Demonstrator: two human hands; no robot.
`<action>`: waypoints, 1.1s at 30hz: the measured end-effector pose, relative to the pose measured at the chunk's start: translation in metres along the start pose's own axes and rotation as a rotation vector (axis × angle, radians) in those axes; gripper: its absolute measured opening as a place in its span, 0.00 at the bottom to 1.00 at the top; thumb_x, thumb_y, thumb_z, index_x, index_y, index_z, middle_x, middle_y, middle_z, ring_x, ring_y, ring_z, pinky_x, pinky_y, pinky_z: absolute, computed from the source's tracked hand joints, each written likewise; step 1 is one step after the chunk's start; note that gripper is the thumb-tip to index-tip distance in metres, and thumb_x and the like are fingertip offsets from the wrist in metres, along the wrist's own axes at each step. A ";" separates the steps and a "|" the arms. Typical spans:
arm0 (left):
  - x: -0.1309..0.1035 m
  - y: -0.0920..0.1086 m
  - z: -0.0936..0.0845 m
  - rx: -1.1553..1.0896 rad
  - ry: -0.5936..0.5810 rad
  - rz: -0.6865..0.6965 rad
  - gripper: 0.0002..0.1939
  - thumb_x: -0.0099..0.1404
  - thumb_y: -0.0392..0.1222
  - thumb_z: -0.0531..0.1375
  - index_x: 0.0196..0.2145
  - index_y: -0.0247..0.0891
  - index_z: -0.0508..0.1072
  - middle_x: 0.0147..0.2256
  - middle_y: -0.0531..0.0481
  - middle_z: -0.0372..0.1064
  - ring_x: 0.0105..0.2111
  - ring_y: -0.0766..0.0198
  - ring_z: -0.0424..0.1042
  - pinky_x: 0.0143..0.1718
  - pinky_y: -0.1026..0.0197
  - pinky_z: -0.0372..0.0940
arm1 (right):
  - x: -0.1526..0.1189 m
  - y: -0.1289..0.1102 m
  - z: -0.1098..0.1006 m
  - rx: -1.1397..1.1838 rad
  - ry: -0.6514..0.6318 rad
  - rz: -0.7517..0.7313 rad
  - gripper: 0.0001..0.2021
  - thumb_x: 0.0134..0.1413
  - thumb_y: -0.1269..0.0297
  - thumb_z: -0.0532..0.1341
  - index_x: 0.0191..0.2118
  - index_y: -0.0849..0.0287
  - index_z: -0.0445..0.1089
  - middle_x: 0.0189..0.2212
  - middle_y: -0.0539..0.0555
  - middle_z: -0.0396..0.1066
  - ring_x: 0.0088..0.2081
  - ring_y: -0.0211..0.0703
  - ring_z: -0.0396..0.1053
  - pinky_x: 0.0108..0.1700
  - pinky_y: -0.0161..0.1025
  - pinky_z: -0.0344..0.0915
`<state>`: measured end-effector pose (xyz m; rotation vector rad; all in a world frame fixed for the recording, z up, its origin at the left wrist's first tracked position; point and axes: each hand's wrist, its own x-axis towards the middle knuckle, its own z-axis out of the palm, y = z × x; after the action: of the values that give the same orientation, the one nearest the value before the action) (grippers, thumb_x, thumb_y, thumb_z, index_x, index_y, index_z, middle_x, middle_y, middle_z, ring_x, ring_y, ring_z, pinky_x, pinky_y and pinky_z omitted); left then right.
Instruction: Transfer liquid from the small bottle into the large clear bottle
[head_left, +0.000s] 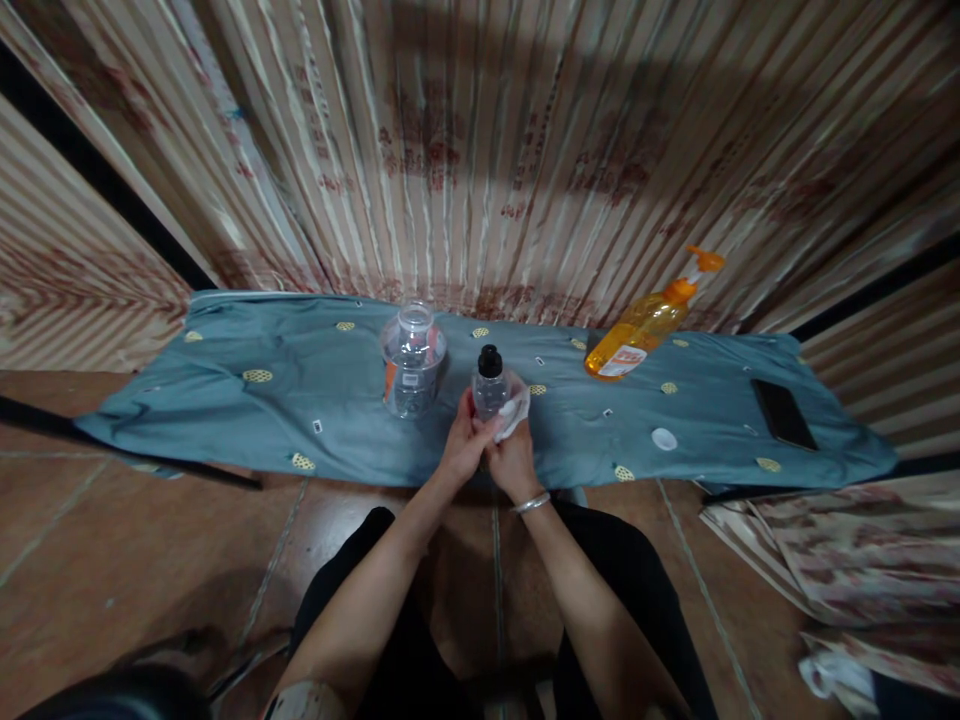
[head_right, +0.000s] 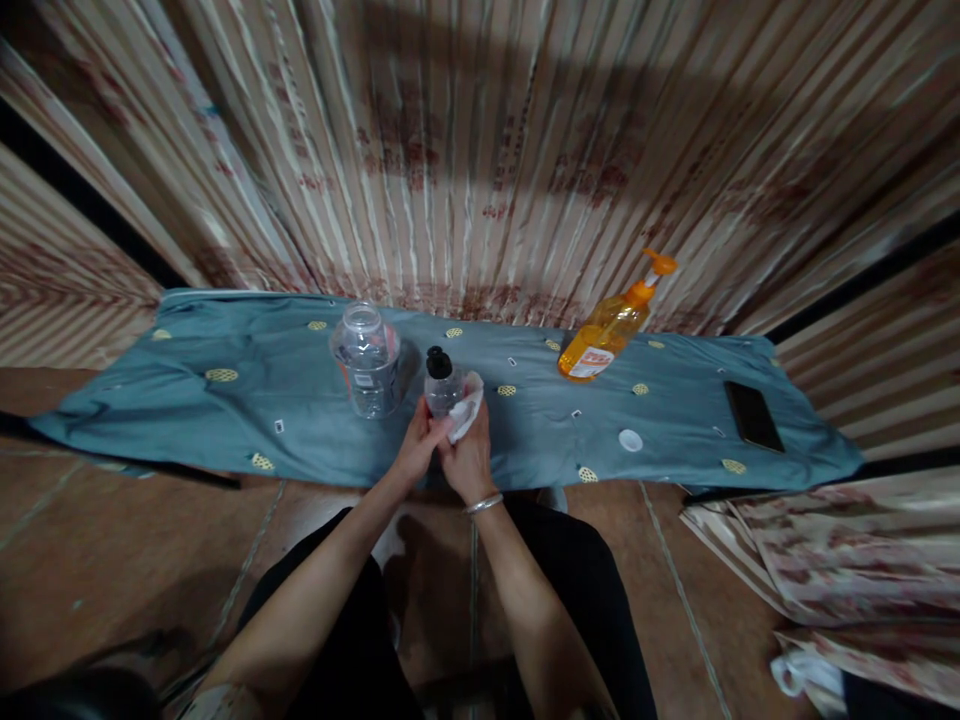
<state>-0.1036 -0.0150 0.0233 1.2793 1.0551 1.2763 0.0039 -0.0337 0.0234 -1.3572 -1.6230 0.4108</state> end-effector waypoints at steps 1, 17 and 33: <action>0.000 0.000 0.000 0.001 -0.001 -0.004 0.36 0.62 0.55 0.69 0.63 0.39 0.66 0.57 0.40 0.76 0.58 0.48 0.76 0.62 0.47 0.68 | -0.006 0.003 0.002 0.019 -0.016 0.006 0.38 0.64 0.52 0.61 0.73 0.64 0.53 0.70 0.71 0.59 0.72 0.60 0.56 0.70 0.61 0.57; 0.004 0.001 -0.003 0.100 0.079 -0.025 0.35 0.48 0.38 0.75 0.54 0.40 0.73 0.48 0.46 0.78 0.47 0.53 0.78 0.54 0.51 0.72 | 0.074 -0.002 -0.038 0.503 0.014 0.341 0.30 0.65 0.39 0.55 0.58 0.59 0.74 0.55 0.58 0.78 0.62 0.56 0.71 0.66 0.54 0.67; 0.004 0.031 0.010 -0.156 0.145 -0.056 0.27 0.48 0.52 0.75 0.43 0.37 0.76 0.40 0.48 0.80 0.40 0.56 0.78 0.47 0.55 0.72 | 0.021 0.028 -0.008 0.977 -0.040 0.706 0.26 0.66 0.40 0.56 0.52 0.55 0.77 0.43 0.56 0.83 0.50 0.51 0.80 0.52 0.47 0.77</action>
<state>-0.0950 -0.0151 0.0555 1.0460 1.0633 1.3965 0.0279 -0.0084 0.0152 -1.0676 -0.6882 1.4296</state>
